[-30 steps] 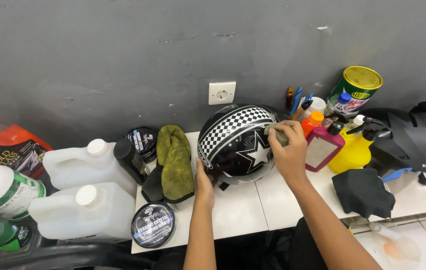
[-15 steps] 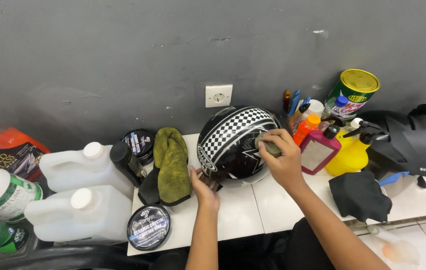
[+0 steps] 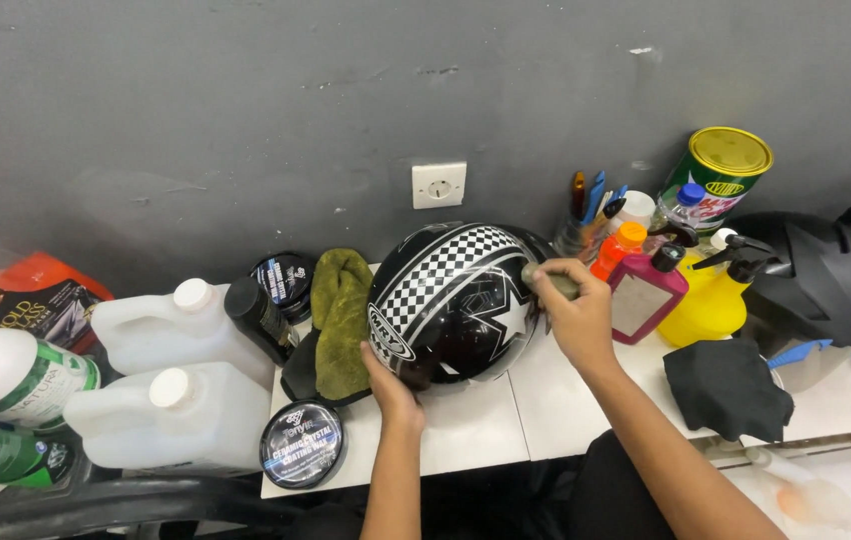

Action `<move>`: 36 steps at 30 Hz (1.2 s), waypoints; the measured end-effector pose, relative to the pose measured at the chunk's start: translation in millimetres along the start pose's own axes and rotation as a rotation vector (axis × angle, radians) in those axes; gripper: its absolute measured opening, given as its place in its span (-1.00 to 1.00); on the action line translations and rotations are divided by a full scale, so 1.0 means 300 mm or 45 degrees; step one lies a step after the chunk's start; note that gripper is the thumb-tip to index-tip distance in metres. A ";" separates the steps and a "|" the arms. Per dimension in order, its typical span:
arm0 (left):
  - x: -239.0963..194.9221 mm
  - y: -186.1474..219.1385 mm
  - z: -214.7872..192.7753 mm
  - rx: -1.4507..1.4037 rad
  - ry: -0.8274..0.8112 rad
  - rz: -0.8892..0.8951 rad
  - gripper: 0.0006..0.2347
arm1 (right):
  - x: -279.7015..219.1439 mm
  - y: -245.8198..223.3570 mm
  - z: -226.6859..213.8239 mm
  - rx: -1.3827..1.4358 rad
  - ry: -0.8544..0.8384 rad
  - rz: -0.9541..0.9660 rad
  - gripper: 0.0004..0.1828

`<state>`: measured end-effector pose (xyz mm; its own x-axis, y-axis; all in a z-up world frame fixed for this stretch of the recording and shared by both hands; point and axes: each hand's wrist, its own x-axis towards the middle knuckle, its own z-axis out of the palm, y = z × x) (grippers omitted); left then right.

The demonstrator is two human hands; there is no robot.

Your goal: The person cleans a black motorcycle helmet with a checkered pattern using a green sponge and a pink bottle of cleaning solution. They wipe the helmet surface, apply more solution to the sponge, and continue wiping the helmet thoroughly.

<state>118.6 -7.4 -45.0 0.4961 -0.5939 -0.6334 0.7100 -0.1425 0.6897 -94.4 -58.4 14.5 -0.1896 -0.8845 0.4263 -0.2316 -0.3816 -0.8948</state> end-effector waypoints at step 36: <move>0.037 -0.030 -0.009 -0.085 -0.043 -0.014 -0.46 | 0.034 -0.078 -0.044 -0.486 -0.090 -0.490 -0.75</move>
<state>119.2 -10.5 -59.2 0.4721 -0.6190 -0.6277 0.7474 -0.0966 0.6573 -103.6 -55.1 41.5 0.0384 -0.7213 0.6916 -0.6040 -0.5681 -0.5590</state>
